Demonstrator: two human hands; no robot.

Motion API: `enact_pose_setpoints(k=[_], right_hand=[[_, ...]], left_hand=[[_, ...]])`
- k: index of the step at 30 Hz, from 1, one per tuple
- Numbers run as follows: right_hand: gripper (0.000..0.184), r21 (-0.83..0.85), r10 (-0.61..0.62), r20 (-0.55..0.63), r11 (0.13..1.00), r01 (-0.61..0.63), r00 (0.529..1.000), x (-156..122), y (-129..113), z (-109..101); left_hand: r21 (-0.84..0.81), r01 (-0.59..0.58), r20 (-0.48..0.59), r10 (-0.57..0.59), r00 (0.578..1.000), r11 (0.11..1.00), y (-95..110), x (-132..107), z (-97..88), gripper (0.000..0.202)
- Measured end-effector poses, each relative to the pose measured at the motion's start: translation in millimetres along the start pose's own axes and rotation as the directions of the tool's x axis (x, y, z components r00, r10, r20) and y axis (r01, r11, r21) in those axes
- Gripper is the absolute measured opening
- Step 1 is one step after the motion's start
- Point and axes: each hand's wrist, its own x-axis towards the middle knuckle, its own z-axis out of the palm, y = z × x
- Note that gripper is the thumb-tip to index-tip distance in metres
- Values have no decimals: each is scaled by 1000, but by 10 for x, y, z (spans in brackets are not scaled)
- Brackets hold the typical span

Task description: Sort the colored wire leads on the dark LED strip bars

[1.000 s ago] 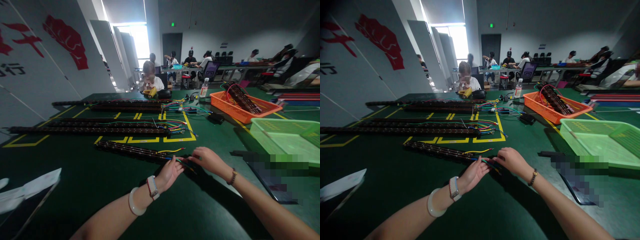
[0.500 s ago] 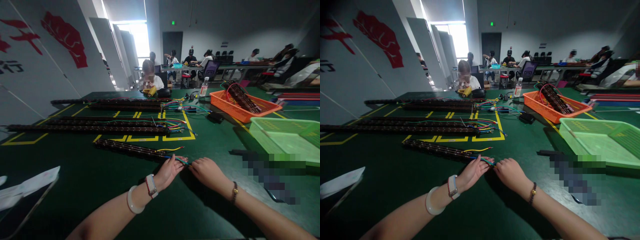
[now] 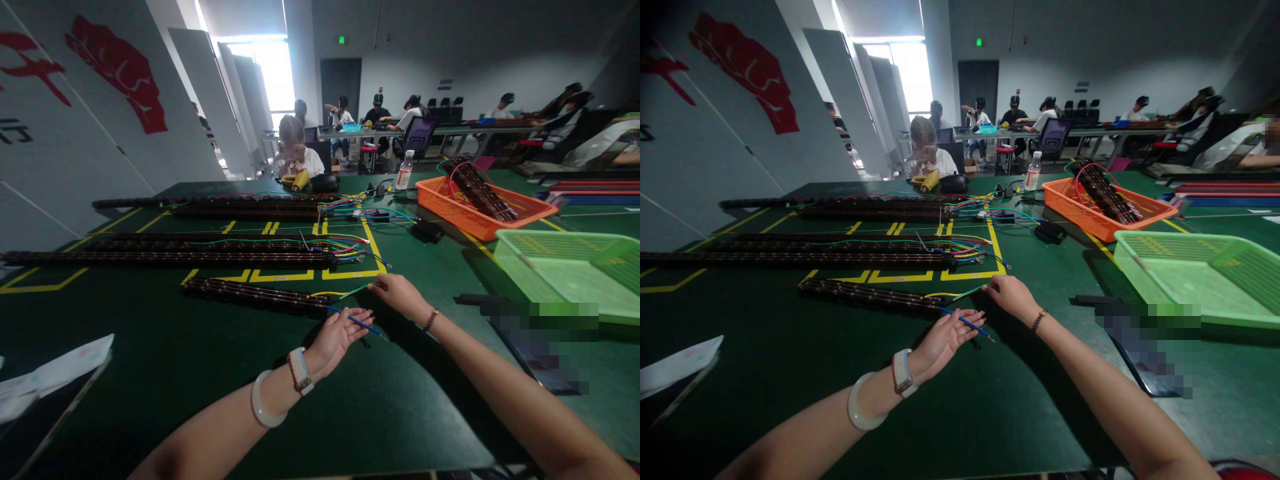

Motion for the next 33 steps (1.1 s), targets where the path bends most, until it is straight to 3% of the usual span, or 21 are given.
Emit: enact_pose_setpoints(k=[5,8,12,15,21,24,27,29,31,33], right_hand=[[35,264,11,8,965,-12,1000,69,124,195],[36,295,-31,21,955,23,999,9,176,212],[34,258,-106,90,963,80,990,-77,202,138],[34,345,-153,162,934,89,975,-108,227,69],[41,449,-89,159,893,8,983,-161,165,-89],[48,445,-142,312,895,-13,939,-233,31,-149],[51,424,-202,488,905,-29,849,-319,-94,-143],[48,429,-227,543,903,-35,808,-361,-140,-113],[46,424,-231,554,905,-32,800,-378,-152,-85],[44,383,-231,522,924,16,821,-373,-137,-68]], left_hand=[[-25,18,12,-17,1000,1000,4,11,-10,28],[-28,37,10,-37,999,999,8,17,-14,29],[-40,40,20,-39,999,998,-1,29,-39,28],[-50,40,40,-38,998,998,-12,39,-64,29],[-46,45,46,-43,998,998,-10,46,-66,29],[-49,52,35,-50,998,997,-3,47,-58,28],[-64,45,37,-42,998,997,-8,50,-61,27],[-72,39,36,-37,999,997,-16,54,-69,26],[-76,32,43,-29,999,997,-22,60,-76,26],[-75,32,52,-28,998,997,-22,62,-78,26]])
